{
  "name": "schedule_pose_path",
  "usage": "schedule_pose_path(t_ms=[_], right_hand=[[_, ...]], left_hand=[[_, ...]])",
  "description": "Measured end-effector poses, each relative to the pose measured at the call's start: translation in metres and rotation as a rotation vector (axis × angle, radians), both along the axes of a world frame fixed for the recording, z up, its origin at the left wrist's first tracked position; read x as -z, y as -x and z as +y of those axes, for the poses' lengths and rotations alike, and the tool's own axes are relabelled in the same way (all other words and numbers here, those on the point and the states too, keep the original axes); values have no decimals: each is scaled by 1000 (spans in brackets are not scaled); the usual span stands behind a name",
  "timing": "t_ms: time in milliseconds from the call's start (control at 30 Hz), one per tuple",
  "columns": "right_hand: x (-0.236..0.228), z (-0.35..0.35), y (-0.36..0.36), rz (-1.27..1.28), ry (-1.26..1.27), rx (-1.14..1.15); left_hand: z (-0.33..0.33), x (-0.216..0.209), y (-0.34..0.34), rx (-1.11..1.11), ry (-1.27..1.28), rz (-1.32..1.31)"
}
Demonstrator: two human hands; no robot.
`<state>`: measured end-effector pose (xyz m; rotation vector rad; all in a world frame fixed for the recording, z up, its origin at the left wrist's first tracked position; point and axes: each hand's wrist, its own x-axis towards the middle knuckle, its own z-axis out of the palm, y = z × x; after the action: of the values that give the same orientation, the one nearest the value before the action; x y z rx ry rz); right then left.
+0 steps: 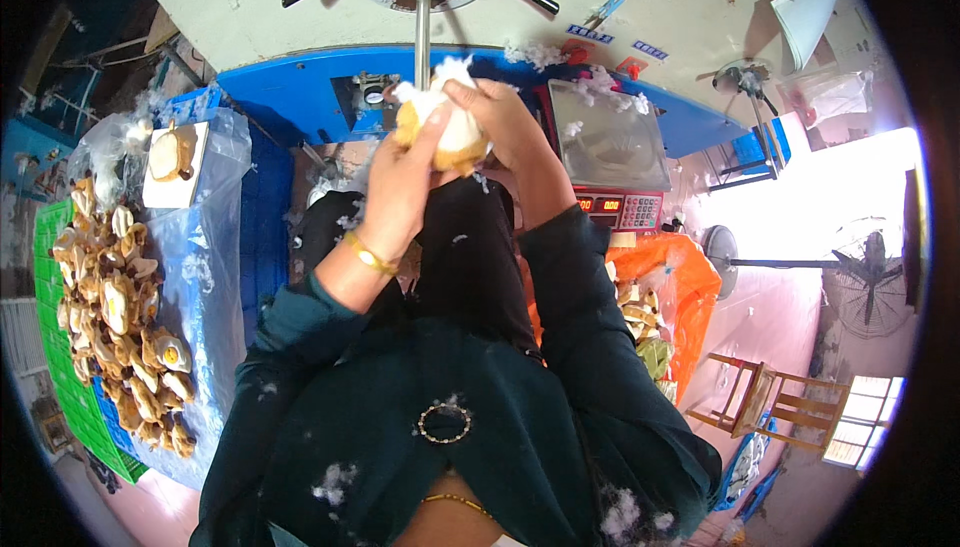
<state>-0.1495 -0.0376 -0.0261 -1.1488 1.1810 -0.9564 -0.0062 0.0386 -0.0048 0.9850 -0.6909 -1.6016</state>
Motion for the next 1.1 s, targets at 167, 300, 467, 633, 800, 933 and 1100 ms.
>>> schedule_pose_path(t_ms=[167, 300, 467, 633, 800, 933, 1100], right_hand=[[1, 35, 5, -158, -62, -300], [22, 38, 6, -152, 3, -329], [21, 37, 11, -213, 13, -401], [10, 36, 6, -148, 37, -349], [-2, 6, -11, -201, 59, -167], [8, -40, -11, -228, 56, -161], [17, -57, -3, -372, 50, -220]], left_hand=[[6, 34, -43, -100, 216, -230], [-2, 34, -55, 66, 512, -556], [-9, 14, -69, 371, 580, -835], [-23, 6, -75, 547, 233, -230], [-59, 22, -60, 101, 586, -605], [-92, 19, -50, -44, 533, -627], [-60, -14, -38, 226, 204, -651]])
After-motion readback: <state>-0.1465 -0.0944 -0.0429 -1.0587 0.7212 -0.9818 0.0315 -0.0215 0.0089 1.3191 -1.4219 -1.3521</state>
